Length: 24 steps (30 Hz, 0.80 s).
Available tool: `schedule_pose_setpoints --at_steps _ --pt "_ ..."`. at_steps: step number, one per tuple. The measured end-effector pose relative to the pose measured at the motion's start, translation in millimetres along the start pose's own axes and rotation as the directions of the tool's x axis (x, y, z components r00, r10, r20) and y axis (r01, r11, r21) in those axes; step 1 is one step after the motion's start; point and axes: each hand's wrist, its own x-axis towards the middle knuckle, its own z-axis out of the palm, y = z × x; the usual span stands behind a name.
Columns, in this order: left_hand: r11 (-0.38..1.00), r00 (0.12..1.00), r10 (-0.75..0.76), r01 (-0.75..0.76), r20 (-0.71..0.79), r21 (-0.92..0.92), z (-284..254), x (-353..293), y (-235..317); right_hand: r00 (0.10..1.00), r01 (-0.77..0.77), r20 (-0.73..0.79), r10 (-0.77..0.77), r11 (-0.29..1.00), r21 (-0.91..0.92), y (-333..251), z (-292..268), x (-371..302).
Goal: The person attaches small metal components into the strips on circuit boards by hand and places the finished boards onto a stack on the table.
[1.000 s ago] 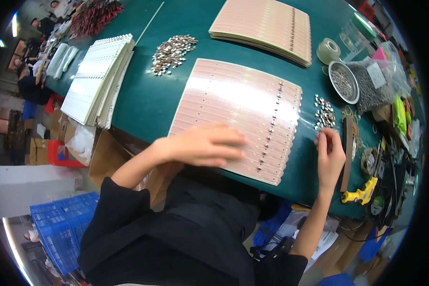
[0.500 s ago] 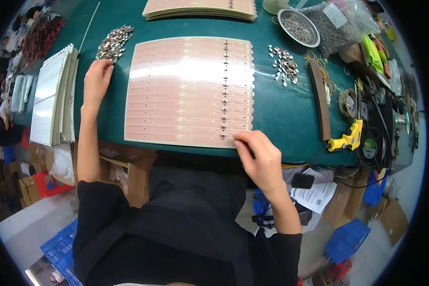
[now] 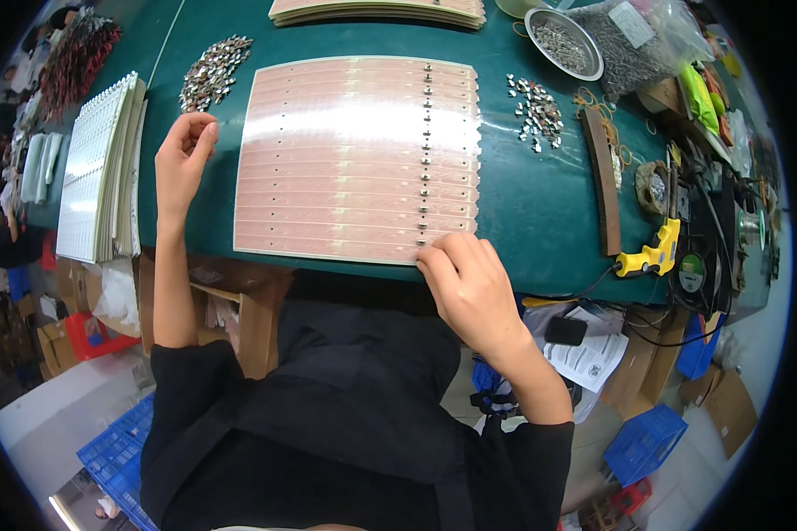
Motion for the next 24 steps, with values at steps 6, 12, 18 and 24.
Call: schedule_pose_setpoints --at_steps 6,12,18,24 --pt "0.981 0.995 -0.015 0.034 0.101 -0.189 2.8 -8.8 7.0 0.999 -0.034 -0.014 0.034 0.998 0.049 3.3 4.1 2.1" --pt "0.986 0.992 0.116 -0.108 -0.052 0.13 -8.1 2.8 -0.1 0.995 0.06 0.082 -0.051 0.993 -0.105 0.6 -1.3 3.4" --pt "0.935 0.976 0.2 -0.164 -0.087 0.314 -22.7 25.2 -39.3 0.986 0.104 0.145 -0.079 0.979 -0.174 -3.0 0.1 4.9" --pt "0.906 0.977 0.204 -0.163 -0.067 0.391 -20.2 37.4 -52.4 0.994 0.097 0.068 -0.09 0.991 -0.098 0.7 0.3 0.4"
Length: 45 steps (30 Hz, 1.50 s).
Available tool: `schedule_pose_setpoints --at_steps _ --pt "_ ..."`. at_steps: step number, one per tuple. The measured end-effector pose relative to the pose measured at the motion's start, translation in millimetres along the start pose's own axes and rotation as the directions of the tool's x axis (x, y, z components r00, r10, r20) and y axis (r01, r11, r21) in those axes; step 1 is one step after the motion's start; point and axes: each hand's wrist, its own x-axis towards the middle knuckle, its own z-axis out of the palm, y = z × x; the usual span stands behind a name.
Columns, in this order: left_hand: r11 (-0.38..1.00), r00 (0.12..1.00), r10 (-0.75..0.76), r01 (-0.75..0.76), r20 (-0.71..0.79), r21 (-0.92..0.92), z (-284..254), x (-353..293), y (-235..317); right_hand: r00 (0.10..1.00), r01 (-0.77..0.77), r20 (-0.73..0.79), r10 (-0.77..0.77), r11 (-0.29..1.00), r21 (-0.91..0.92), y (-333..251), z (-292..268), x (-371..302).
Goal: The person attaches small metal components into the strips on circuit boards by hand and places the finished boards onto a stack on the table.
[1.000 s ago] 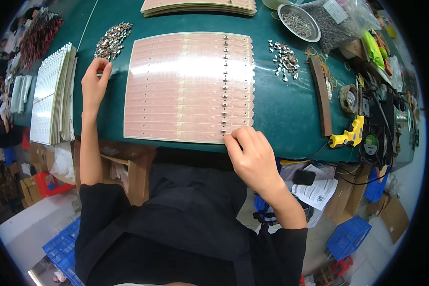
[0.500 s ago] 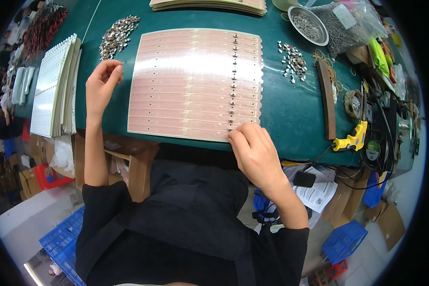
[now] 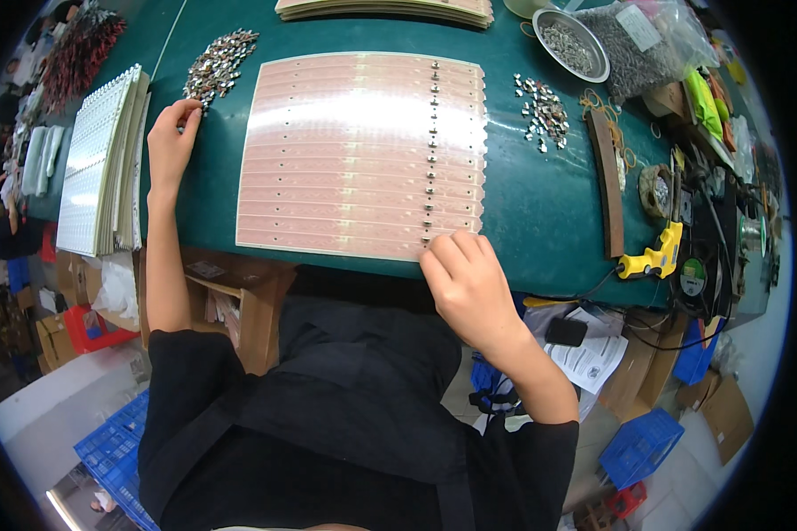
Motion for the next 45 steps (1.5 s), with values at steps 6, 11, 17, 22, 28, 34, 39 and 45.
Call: schedule_pose_setpoints --at_steps 6,11,17,22,28,34,39,45 --pt "0.932 0.959 0.255 -0.209 -0.126 0.297 0.2 -5.0 -2.6 0.996 -0.078 -0.03 0.079 0.996 0.036 -0.5 5.9 2.0" --pt "0.826 0.91 -0.262 0.384 0.322 -0.413 -31.2 -38.6 38.9 0.923 -0.298 -0.165 0.348 0.917 0.265 11.5 -18.3 -17.7" --pt "0.258 0.537 -0.216 0.837 0.815 -0.483 -61.1 -42.4 61.8 0.749 -0.492 0.158 0.644 0.38 0.783 48.6 -24.7 -27.1" --pt "0.147 0.404 -0.25 0.914 0.88 -0.378 -60.7 -29.6 64.6 0.713 -0.545 0.421 0.561 0.066 0.836 53.9 -39.9 -15.2" --pt "0.05 0.405 -0.148 0.914 0.902 -0.402 -48.5 -30.6 66.5 0.661 -0.529 0.437 0.61 -0.034 0.848 56.0 -33.2 -18.9" --pt "0.132 0.465 -0.157 0.884 0.871 -0.448 -54.1 -27.8 76.6 0.639 -0.464 0.467 0.611 -0.179 0.868 62.2 -31.8 -15.5" --pt "-0.042 0.586 0.006 0.81 0.81 -0.586 -64.1 -28.3 74.3 0.707 -0.199 0.374 0.601 -0.338 0.92 56.1 -32.9 -5.5" --pt "-0.271 0.709 0.032 0.684 0.704 -0.677 -70.2 -29.0 109.4 0.67 0.121 0.181 0.72 -0.346 0.93 70.7 -41.6 19.2"
